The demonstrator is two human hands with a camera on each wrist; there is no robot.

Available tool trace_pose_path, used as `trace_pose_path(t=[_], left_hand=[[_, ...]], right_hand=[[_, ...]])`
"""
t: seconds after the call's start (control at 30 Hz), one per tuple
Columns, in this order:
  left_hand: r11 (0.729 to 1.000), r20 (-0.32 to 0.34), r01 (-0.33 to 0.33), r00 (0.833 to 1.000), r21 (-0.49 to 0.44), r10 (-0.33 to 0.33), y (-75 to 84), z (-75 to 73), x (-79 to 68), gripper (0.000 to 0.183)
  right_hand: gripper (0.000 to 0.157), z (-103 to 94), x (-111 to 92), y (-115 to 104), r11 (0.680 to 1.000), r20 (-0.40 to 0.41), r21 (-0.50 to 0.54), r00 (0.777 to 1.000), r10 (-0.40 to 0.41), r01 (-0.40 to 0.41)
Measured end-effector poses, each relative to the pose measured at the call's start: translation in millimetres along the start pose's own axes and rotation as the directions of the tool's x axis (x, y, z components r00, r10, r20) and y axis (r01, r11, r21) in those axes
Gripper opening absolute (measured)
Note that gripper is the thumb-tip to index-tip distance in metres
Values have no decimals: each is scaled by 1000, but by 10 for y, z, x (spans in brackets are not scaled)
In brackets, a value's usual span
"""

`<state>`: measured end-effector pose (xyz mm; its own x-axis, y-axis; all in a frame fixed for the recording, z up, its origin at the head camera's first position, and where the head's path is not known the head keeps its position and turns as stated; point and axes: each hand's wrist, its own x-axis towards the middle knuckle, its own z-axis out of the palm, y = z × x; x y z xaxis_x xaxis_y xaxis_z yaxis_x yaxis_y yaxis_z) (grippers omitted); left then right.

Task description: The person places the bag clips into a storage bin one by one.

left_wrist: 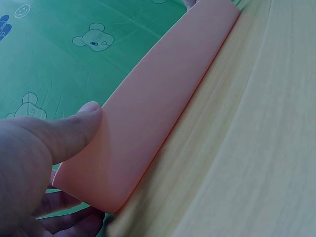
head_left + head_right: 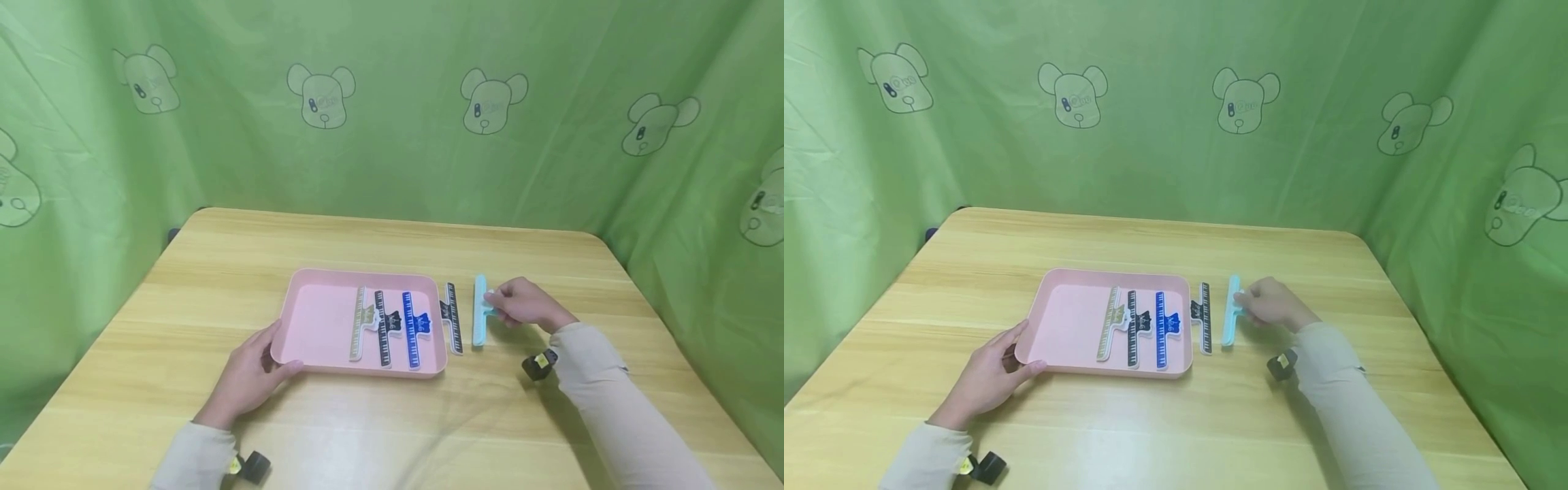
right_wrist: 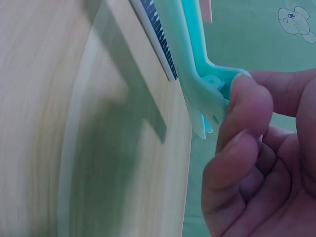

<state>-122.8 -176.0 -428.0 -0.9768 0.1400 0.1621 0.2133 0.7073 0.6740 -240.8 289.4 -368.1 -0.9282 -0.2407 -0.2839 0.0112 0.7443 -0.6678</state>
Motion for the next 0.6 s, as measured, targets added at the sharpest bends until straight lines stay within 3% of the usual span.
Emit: trace_pose_path(t=[0.6], left_hand=[[1000,-4,-9,1000,-2,9,-1,3,0,85]], right_hand=[[38,31,-1,-105,999,-2,-2,999,-40,40]])
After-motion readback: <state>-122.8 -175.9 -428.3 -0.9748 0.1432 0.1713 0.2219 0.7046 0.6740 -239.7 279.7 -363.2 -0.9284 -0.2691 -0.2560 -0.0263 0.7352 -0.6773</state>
